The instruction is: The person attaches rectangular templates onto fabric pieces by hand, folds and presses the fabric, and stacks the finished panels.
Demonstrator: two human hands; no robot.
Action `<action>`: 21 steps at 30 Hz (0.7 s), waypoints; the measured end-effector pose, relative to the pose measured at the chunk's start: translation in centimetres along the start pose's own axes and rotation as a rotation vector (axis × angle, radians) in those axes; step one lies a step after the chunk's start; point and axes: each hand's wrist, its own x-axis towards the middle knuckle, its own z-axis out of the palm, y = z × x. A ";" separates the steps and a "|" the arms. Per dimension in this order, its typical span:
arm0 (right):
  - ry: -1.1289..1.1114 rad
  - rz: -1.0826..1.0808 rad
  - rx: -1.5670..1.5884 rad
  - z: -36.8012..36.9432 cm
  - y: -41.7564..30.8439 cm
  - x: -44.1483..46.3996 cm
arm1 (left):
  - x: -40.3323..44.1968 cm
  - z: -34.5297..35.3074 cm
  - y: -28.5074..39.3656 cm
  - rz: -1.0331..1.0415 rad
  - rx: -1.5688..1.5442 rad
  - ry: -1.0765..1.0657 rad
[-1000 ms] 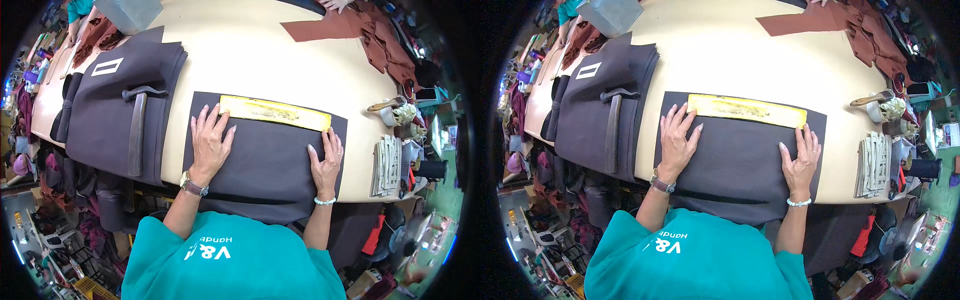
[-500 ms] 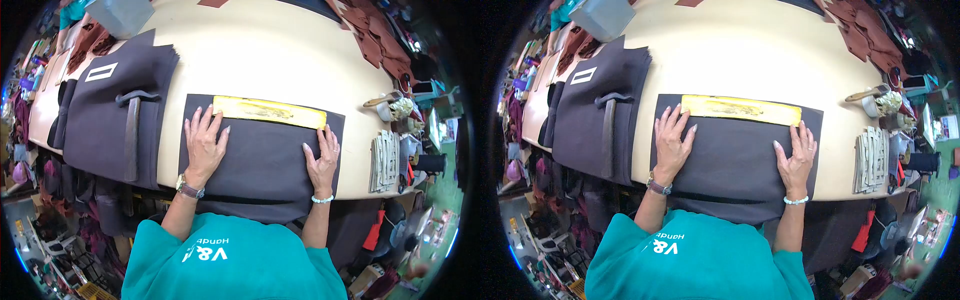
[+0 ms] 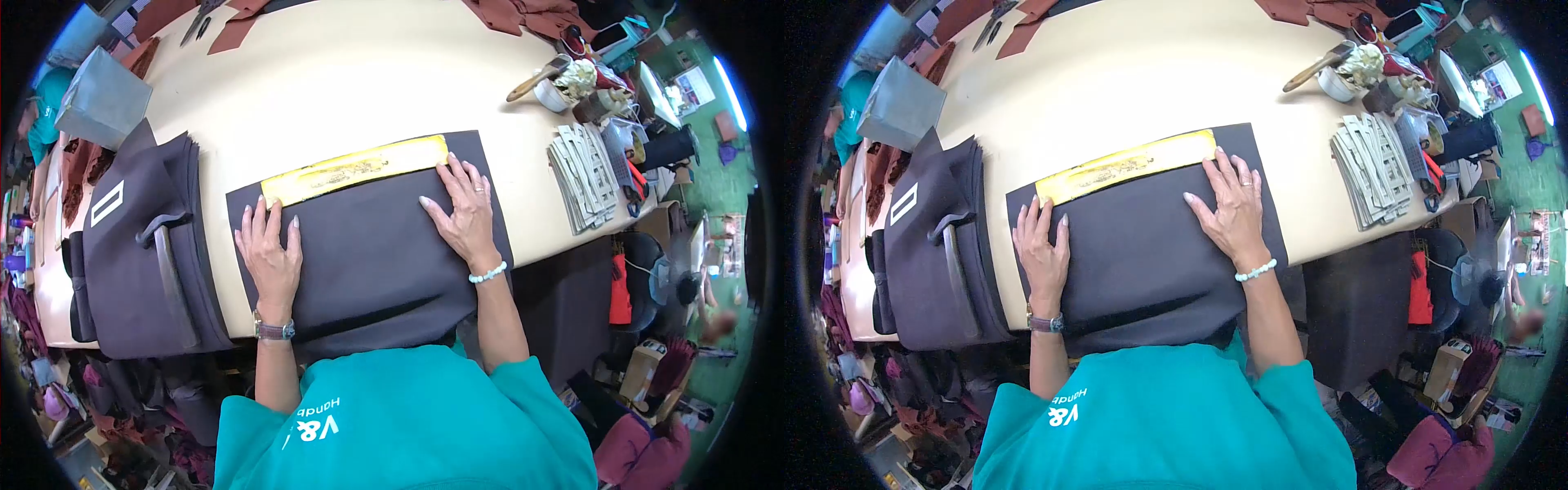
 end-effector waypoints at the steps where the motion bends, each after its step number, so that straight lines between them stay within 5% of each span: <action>1: 0.001 0.001 -0.004 0.0 0.0 0.0 | -0.1 0.1 0.0 0.002 0.004 0.005; 21: 0.065 -0.010 0.049 0.4 0.4 0.0 | 0.0 0.5 -0.5 0.029 0.057 0.003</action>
